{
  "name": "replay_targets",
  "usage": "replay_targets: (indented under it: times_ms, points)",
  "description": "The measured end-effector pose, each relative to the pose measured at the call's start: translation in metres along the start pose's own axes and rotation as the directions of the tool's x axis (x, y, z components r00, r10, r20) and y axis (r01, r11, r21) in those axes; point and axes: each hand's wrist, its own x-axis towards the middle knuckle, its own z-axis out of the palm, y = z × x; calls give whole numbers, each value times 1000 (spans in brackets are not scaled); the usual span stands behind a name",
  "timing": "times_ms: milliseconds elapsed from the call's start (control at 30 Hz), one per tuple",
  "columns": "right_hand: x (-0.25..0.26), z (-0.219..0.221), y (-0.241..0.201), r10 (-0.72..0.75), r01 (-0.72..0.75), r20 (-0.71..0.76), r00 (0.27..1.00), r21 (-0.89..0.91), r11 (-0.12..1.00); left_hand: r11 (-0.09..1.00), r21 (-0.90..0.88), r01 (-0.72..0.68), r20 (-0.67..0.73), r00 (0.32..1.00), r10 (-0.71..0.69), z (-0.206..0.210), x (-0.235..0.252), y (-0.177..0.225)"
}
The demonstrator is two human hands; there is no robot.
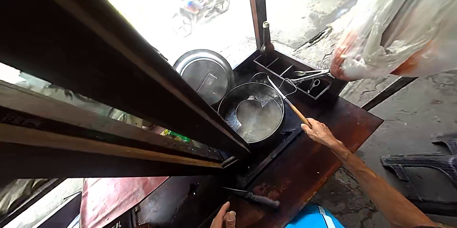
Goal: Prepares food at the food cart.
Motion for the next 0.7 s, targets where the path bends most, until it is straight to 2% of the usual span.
replay_targets:
  times_ms: [167, 267, 367, 500, 567, 633, 700]
  points:
    - [-12, 9, -8, -87, 76, -151, 985, -77, 994, 1000, -4, -14, -13, 1000, 14, 15, 19, 12]
    - [-33, 7, -12, -140, 131, -236, 962, -55, 990, 1000, -20, 2, -23, 1000, -2, 23, 22, 13]
    - [-60, -14, -18, -172, 184, -287, 942, 16, 983, 1000, -18, 24, -23, 999, -25, 26, 24, 8]
    - [-101, -77, -17, -208, 219, -216, 954, 28, 975, 998, -17, 67, -2, 998, -67, 24, 23, -1]
    - [-123, -114, -20, -235, 230, -165, 958, -52, 972, 996, -22, 86, 13, 996, -86, 24, 25, -6]
    - [-142, -148, -32, -210, 203, -42, 977, -131, 970, 995, -19, 102, 32, 994, -102, 26, 28, -9]
    - [-153, -165, -45, -186, 193, 50, 981, -221, 956, 994, -9, 106, 43, 993, -106, 29, 31, -9]
